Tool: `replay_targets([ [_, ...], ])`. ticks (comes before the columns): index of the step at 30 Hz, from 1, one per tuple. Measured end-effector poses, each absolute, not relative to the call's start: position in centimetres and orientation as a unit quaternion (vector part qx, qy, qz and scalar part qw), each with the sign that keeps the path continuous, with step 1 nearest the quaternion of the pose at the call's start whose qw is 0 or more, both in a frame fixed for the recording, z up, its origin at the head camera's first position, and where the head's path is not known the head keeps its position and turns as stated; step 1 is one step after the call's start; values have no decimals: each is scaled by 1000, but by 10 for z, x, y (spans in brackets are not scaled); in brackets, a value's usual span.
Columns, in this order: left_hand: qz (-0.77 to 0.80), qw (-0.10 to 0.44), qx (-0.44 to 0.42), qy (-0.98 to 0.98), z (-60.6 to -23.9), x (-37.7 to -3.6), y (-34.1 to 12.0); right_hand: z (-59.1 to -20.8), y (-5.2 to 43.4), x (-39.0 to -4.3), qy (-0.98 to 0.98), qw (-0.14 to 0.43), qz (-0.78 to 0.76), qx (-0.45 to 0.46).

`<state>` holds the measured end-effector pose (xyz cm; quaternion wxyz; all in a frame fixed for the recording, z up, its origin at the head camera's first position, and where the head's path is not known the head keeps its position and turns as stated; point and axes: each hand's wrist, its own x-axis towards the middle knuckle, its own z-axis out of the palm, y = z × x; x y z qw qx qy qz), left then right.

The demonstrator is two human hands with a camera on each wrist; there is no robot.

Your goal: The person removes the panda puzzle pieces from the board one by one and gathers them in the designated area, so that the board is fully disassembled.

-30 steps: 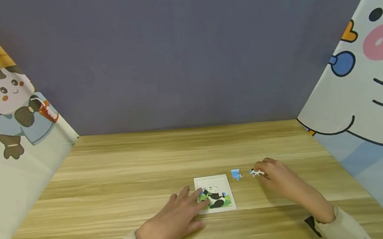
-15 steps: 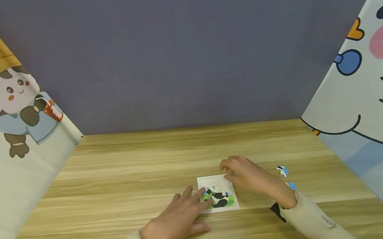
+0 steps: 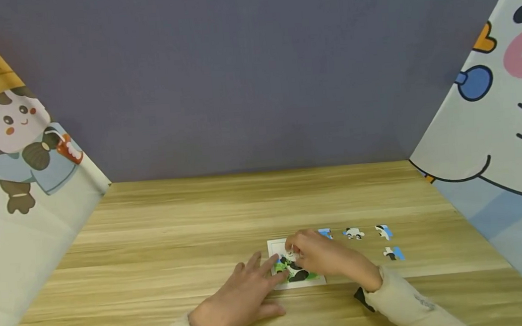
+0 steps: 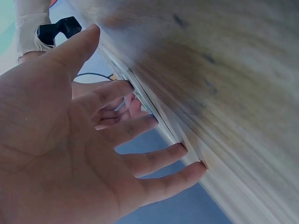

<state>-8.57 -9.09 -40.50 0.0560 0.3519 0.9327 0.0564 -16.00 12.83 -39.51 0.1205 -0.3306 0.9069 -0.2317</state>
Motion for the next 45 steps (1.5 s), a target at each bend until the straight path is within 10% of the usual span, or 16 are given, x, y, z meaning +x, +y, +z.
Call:
replay_targets([
  [45, 2, 17, 363, 932, -409, -84, -87, -390, 144, -169, 888, 131, -274, -345],
])
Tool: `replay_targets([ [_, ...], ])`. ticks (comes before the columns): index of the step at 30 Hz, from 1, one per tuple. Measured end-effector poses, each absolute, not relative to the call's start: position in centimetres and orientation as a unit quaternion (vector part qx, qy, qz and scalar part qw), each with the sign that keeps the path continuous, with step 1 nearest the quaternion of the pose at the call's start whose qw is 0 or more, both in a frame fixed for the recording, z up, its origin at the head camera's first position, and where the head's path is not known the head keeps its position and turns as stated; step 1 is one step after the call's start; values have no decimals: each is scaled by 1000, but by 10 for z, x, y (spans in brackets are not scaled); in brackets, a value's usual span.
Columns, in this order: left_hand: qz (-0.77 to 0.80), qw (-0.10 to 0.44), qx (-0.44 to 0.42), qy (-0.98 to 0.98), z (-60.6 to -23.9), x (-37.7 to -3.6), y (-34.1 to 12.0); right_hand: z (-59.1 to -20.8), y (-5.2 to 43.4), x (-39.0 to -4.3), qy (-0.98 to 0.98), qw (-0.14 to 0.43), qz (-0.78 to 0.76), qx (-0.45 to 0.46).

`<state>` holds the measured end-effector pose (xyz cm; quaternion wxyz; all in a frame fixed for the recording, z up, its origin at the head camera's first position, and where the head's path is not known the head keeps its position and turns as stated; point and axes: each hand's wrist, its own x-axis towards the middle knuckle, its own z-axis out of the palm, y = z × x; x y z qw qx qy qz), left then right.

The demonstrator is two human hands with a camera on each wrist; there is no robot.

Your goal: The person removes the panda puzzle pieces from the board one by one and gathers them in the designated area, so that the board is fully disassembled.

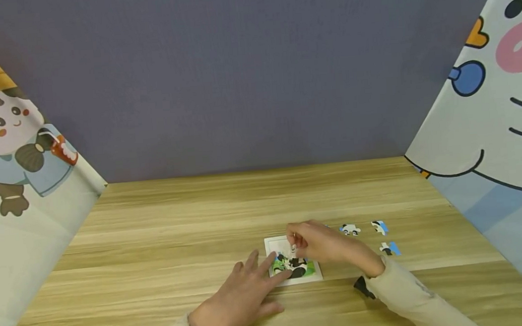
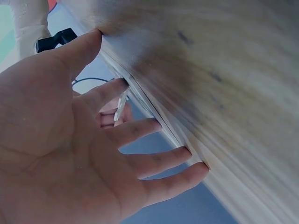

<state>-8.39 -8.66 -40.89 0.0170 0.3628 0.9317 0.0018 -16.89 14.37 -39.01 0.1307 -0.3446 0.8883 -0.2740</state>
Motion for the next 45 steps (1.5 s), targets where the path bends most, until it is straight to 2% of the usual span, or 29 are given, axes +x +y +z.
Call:
replay_targets([
  [15, 5, 16, 372, 928, -407, -88, -80, -370, 158, -169, 861, 126, -335, -361],
  [24, 22, 31, 372, 927, -407, -87, -80, -369, 181, -164, 868, 85, -327, -363],
  [37, 39, 12, 373, 927, -407, -82, -87, -358, 235, -158, 905, 40, -306, -293],
  [45, 49, 13, 375, 926, -408, -78, -89, -366, 257, -161, 914, 58, -296, -273],
])
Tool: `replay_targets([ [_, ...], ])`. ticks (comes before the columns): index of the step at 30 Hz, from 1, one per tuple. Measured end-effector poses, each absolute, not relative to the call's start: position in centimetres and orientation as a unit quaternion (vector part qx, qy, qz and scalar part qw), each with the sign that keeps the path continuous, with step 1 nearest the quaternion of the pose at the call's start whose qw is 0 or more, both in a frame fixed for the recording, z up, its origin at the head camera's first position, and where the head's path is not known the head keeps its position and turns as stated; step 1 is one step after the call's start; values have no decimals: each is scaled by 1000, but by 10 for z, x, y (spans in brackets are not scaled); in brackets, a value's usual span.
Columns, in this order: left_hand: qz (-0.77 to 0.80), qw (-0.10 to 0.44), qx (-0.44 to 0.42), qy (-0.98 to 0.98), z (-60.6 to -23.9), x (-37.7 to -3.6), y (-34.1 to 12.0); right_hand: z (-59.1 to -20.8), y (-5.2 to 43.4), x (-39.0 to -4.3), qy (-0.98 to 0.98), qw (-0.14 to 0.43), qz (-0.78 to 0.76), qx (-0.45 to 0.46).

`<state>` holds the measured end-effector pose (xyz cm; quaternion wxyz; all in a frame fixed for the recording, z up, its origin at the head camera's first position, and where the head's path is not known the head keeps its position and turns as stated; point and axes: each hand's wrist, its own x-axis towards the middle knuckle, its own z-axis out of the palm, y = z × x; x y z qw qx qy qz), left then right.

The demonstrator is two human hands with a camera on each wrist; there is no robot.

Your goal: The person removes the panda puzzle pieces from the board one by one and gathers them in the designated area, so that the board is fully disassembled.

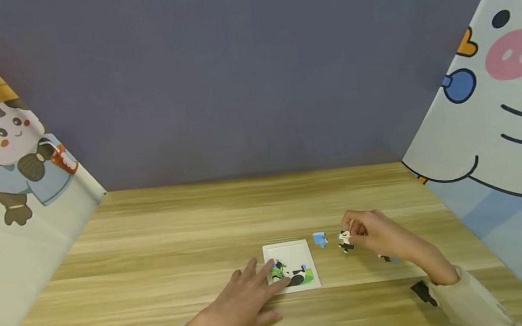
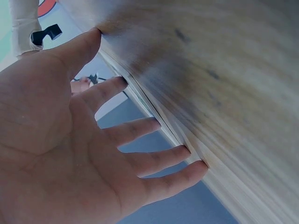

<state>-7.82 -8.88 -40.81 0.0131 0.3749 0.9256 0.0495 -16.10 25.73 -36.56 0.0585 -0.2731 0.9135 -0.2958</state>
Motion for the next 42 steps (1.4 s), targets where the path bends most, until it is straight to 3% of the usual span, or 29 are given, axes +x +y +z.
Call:
replay_targets([
  [15, 66, 7, 363, 930, -412, -76, -90, -395, 268, -165, 925, 98, -277, -242],
  [21, 83, 31, 351, 932, -410, -74, -90, -397, 265, -162, 932, 91, -259, -235],
  [42, 76, 39, 357, 930, -407, -78, -90, -394, 245, -152, 950, 74, -230, -197],
])
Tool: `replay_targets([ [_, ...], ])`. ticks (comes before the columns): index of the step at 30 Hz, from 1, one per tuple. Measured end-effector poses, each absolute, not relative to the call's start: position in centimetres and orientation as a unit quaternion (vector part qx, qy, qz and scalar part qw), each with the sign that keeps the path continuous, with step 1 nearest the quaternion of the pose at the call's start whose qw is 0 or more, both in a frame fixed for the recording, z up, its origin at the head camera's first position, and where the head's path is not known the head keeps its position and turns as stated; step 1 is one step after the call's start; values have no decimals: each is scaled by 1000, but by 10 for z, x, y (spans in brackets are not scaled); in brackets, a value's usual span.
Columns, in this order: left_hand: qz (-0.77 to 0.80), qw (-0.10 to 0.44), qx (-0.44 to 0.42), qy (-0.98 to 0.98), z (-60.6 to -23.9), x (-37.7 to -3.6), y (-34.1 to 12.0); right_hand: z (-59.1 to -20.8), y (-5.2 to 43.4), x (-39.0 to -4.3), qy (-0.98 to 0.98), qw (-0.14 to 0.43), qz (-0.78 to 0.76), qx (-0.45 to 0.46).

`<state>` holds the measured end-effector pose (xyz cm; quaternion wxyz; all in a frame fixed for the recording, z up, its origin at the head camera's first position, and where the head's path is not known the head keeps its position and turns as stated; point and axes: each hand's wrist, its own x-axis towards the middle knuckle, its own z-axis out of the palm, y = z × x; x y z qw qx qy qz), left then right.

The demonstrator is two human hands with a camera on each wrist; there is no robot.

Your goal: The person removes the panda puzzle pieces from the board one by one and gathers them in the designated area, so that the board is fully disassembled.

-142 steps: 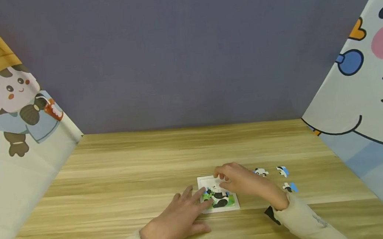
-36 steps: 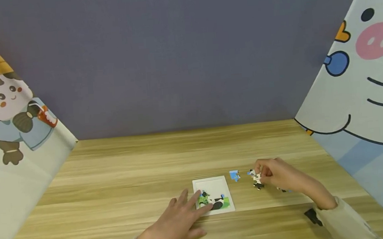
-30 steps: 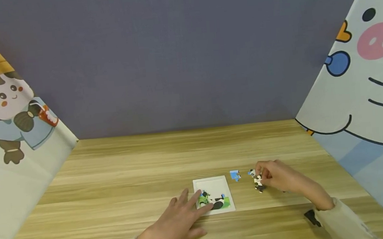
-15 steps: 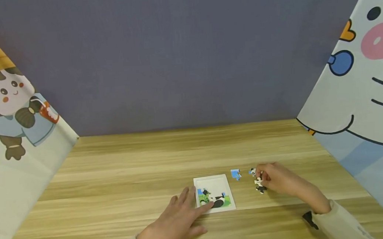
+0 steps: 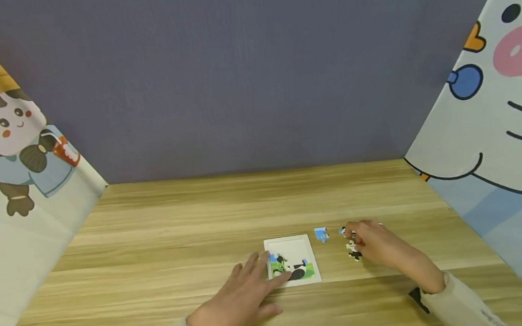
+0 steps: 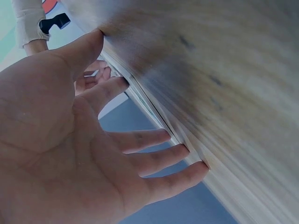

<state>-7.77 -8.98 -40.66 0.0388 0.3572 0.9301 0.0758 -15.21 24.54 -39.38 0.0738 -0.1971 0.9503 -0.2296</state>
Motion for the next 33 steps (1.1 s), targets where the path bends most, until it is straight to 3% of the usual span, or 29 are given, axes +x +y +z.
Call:
replay_targets([
  [12, 99, 57, 345, 932, -405, -76, -95, -389, 225, -157, 945, -45, -188, -262],
  [24, 78, 54, 353, 931, -405, -80, -90, -382, 170, -159, 908, 8, -217, -359],
  [33, 51, 46, 357, 932, -407, -80, -89, -386, 123, -162, 900, 93, -225, -362],
])
